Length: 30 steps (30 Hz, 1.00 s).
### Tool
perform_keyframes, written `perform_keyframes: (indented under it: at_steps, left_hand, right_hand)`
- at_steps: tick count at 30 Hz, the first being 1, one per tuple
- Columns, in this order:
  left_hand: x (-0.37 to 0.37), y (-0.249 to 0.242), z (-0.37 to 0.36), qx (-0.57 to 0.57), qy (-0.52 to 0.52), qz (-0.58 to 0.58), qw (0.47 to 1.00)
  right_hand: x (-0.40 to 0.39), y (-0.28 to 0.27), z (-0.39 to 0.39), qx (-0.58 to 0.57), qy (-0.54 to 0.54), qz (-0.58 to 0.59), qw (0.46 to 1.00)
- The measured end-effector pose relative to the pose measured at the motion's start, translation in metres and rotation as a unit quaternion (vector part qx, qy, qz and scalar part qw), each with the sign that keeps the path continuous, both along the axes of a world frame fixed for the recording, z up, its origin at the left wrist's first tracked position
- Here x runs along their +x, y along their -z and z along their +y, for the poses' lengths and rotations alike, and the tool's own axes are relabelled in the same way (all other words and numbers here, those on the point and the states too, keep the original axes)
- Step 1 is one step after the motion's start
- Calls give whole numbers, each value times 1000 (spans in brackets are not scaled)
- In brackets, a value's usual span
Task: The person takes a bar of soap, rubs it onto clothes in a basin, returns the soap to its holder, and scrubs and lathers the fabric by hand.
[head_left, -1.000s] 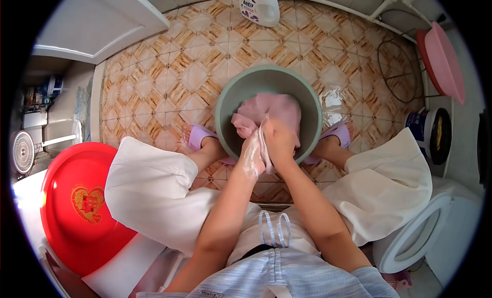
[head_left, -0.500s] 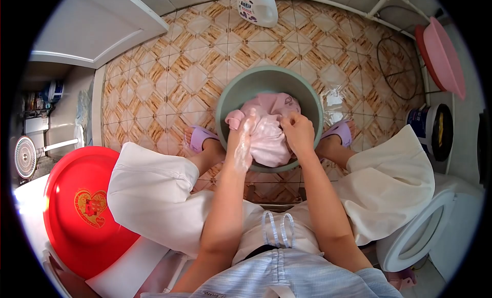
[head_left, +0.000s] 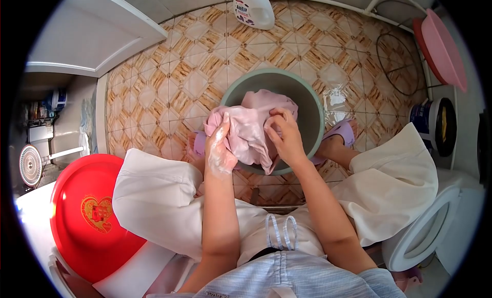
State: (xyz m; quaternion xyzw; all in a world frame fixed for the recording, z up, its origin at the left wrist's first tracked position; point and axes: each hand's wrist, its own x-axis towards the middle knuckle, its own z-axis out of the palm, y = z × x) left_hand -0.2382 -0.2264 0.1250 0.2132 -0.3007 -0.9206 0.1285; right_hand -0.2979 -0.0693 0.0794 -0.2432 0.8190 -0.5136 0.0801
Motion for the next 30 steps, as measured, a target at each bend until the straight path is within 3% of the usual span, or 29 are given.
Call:
perform_keyframes:
  at_steps: [2, 3, 5, 6, 8, 9, 11, 12, 14, 15, 18, 19, 21, 24, 25, 28, 30]
  left_hand:
    - [-4, -10, 4, -6, 6, -43, 999]
    - [-3, -7, 4, -7, 8, -42, 999]
    - [-2, 2, 6, -2, -3, -60, 998]
    - [-4, 2, 8, -2, -3, -59, 998]
    - [-9, 2, 10, -13, -56, -99, 993]
    - [-11, 10, 4, -30, -51, -80, 995]
    - [-15, 23, 8, -39, -83, -131, 987]
    - [-19, 24, 14, -46, -114, -183, 976]
    - [-11, 54, 28, -43, -8, -280, 959]
    - [-4, 72, 34, -41, -6, -281, 959]
    - [20, 119, 45, 104, 59, -55, 991]
    - [23, 125, 47, 151, 79, 22, 985]
    - [20, 107, 50, 182, 99, -38, 978]
    - [12, 88, 52, 193, 99, -133, 967]
    - [12, 85, 51, 196, 102, -142, 965]
    - [11, 76, 52, 196, 110, -180, 958]
    - [9, 69, 54, 197, 114, -209, 951]
  right_hand:
    - [-5, -16, -8, -161, 136, -49, 976]
    - [-10, -11, -5, -162, 137, -48, 976]
    - [-21, 4, 9, -60, -3, 33, 998]
    - [-23, 6, 13, -60, -3, 34, 998]
    - [-24, 8, 16, 0, -33, -103, 994]
    - [-22, 4, 14, 0, -34, -102, 994]
    - [-11, -7, 6, -87, 104, -219, 966]
    - [0, -13, -3, -60, 110, -169, 978]
    - [35, -22, -32, -62, 68, 39, 995]
    - [54, -33, -45, -63, 50, 78, 994]
    - [56, -15, -43, -29, 49, 128, 990]
    - [44, 0, -40, -27, 49, 128, 990]
    - [23, 24, -35, 3, 150, -27, 988]
    - [35, -12, -41, 28, 172, 63, 983]
    - [48, -20, -43, 0, 121, 101, 987]
    - [64, -13, -45, -13, 27, 95, 995]
    - [35, 7, -37, 24, 77, 84, 993]
